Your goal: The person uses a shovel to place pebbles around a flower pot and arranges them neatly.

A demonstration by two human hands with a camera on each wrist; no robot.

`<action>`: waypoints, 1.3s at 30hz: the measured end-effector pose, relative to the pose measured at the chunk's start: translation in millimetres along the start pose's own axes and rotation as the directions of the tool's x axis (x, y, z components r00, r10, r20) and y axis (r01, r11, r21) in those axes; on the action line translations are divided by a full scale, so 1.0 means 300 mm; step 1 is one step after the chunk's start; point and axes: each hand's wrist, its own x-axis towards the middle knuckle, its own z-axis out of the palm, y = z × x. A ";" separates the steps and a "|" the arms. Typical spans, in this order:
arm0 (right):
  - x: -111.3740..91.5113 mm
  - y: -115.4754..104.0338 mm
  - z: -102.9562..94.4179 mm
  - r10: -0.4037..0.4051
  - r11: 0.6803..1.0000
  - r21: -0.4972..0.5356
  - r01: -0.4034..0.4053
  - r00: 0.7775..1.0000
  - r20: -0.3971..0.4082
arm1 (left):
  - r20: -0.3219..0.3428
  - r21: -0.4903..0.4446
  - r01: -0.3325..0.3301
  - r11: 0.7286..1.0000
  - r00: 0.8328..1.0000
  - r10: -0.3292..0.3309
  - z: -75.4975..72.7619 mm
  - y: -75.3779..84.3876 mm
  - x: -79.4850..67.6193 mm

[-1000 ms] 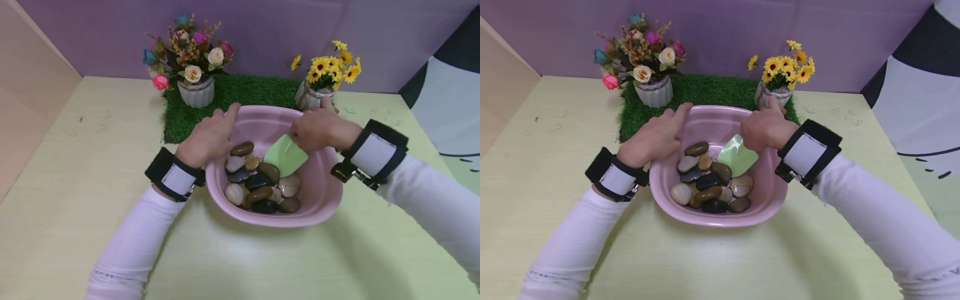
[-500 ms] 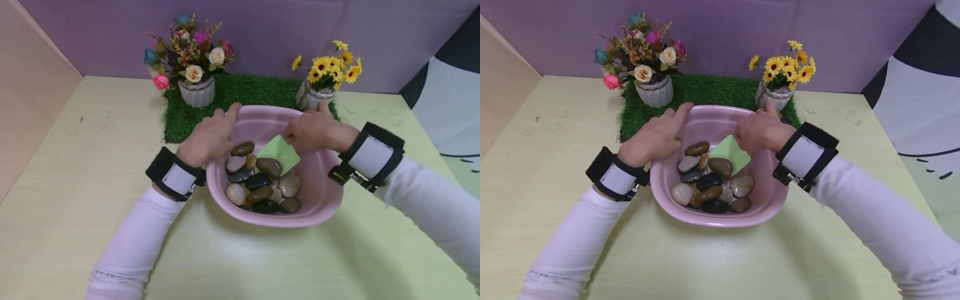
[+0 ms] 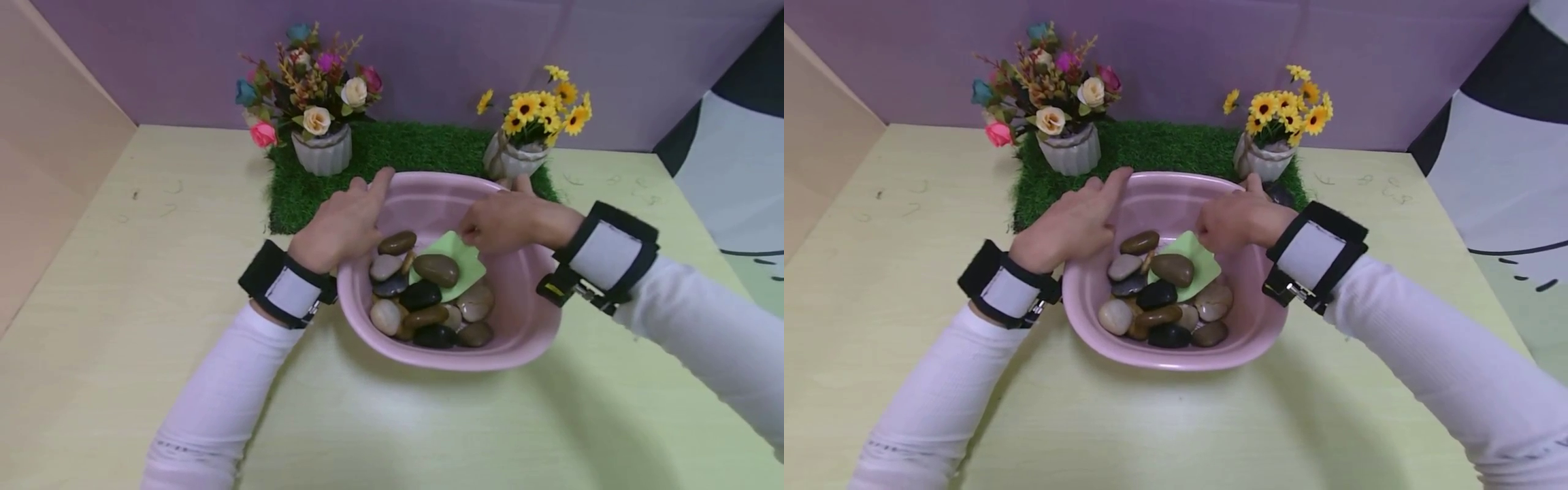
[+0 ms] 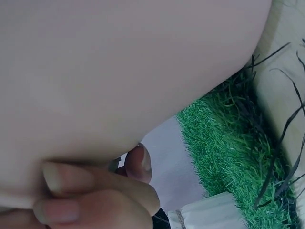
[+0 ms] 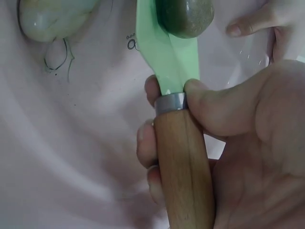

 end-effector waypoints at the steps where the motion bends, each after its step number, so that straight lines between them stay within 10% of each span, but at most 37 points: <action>1: 0.002 -0.001 -0.001 -0.008 1.000 0.004 0.008 1.000 0.002 | 0.002 0.003 0.003 1.000 1.000 -0.004 0.000 0.001 0.000; 14: 0.069 -0.042 -0.054 -0.086 0.985 -0.148 0.083 0.996 -0.014 | -0.014 -0.001 -0.008 1.000 1.000 0.008 0.001 -0.020 -0.008; 39: 0.080 -0.009 -0.035 -0.215 0.975 -0.029 0.221 0.967 0.139 | -0.007 -0.011 0.000 1.000 1.000 0.000 -0.001 -0.001 -0.003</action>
